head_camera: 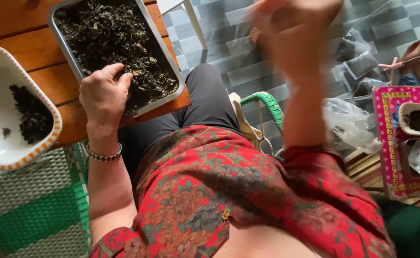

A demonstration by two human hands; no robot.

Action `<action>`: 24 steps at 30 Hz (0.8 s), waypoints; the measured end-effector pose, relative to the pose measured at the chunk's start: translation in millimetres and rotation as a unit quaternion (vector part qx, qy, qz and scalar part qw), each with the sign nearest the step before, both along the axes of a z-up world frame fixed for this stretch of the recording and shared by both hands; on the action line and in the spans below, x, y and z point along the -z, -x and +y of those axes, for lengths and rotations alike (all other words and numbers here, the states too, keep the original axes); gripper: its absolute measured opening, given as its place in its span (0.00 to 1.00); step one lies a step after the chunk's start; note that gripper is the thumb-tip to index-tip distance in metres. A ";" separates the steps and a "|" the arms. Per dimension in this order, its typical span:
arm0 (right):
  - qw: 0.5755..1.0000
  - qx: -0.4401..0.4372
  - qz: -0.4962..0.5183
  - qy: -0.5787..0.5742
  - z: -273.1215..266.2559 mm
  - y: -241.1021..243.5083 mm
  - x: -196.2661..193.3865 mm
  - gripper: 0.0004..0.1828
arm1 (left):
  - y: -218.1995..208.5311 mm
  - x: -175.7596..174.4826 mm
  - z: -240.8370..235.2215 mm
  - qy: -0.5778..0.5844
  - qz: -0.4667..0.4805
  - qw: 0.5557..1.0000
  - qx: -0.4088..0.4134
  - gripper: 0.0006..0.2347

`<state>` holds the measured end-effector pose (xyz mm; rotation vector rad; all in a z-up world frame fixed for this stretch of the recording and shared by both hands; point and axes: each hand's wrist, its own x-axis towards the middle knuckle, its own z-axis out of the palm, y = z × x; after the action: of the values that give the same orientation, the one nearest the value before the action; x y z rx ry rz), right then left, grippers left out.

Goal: The person sits at a wooden table and sorts through a metal tray filled with dark dried leaves. They pick up small pieces by hand, separate them, and transfer the selected portions into a white bowl placed to the left.

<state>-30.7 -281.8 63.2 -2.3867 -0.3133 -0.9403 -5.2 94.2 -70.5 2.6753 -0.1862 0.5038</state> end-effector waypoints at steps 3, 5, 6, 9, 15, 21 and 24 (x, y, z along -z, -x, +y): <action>0.974 -0.183 -0.048 0.124 59.1 -24.1 33.8 0.14 | -2.7 4.8 4.6 -0.017 -0.010 1.000 -0.002 0.13; 0.975 -0.194 -0.022 0.105 88.3 -33.6 81.6 0.14 | -2.5 2.2 3.5 -0.015 -0.017 1.000 -0.002 0.11; 0.975 -0.206 0.008 0.086 104.1 -36.8 107.1 0.15 | -0.6 2.2 4.1 -0.014 -0.022 1.000 -0.001 0.10; 0.966 -0.189 0.098 0.146 136.5 -31.9 153.7 0.23 | 2.8 -3.1 1.5 -0.010 -0.049 0.999 0.015 0.06; 0.953 -0.284 -0.095 0.052 169.3 -20.5 133.4 0.15 | -11.3 12.7 11.8 -0.020 -0.054 0.997 0.053 0.04; 0.955 -0.290 -0.001 0.064 165.7 8.1 159.9 0.12 | -10.0 -0.5 23.1 0.124 -0.081 0.989 0.027 0.04; 0.952 -0.301 0.015 0.056 163.4 8.4 170.8 0.16 | -4.8 -11.6 33.3 0.159 -0.094 0.981 0.063 0.03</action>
<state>-39.1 -118.3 -107.6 -2.1857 -1.0350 -0.6059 -0.4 127.4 -58.9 2.2899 -0.3004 0.6835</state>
